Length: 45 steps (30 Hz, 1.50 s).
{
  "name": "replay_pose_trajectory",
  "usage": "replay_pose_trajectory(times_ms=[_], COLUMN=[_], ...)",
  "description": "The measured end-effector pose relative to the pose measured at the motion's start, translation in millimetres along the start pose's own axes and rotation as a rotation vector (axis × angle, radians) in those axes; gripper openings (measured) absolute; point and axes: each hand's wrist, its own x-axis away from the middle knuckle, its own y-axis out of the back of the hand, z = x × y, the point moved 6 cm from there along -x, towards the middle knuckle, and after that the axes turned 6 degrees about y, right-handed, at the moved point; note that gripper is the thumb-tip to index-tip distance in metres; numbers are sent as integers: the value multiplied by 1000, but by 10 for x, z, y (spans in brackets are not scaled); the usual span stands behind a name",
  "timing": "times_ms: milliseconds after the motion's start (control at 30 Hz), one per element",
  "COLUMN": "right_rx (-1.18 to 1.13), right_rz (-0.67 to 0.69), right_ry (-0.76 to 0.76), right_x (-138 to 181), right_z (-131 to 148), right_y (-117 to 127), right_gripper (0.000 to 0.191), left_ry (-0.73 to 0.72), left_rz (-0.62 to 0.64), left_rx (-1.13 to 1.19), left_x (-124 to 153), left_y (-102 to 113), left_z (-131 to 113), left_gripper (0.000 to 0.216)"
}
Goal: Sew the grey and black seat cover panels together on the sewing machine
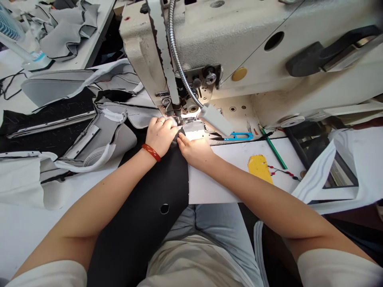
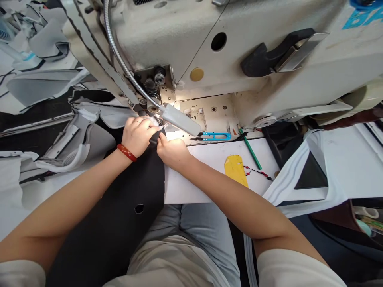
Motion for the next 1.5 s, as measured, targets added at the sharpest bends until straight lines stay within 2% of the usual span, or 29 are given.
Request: replay_pose_trajectory(times_ms=[133, 300, 467, 533, 633, 867, 933, 1000, 1100, 1200, 1333, 1400, 1500], right_rx=[27, 110, 148, 113, 59, 35, 32, -2, -122, -236, -328, -386, -388], right_rz=[-54, -215, -294, -301, -291, -220, -200, -172, -76, 76, 256, 244, 53], right_ry=[42, 215, 188, 227, 282, 308, 307, 322, 398, 564, 765, 767, 588], right_x=[-18, 58, 90, 95, 98, 83, 108, 170, 328, 512, 620, 572, 432], right_z=[29, 261, 374, 439, 517, 491, 463, 466, 578, 791, 939, 926, 866], right_y=[17, 67, 50, 28, 0, -1, 5, 21, 63, 121, 133, 94, -1], right_gripper=[55, 36, 33, 35, 39, 37, 39, 48, 75, 77, 85, 85, 79], left_ry=[125, 243, 347, 397, 429, 460, 433, 310, 133, 78, -11, 45, 90], left_rz=[53, 169, 268, 289, 285, 163, 92, 32, 17, 118, 303, 376, 477], left_rx=[-8, 38, 128, 185, 263, 290, 317, 306, 33, -232, -153, -102, -56], left_x=[12, -46, -129, -149, -159, -140, -87, 27, 319, 584, 647, 565, 423], left_y=[-12, -26, -36, -56, -79, -177, -170, -80, 164, 321, 231, 140, 55], left_z=[4, -101, -87, -47, -7, -27, -21, -16, 53, 124, -38, -81, -110], left_gripper=[30, 29, 29, 29, 27, 26, 28, 31, 36, 42, 38, 41, 45])
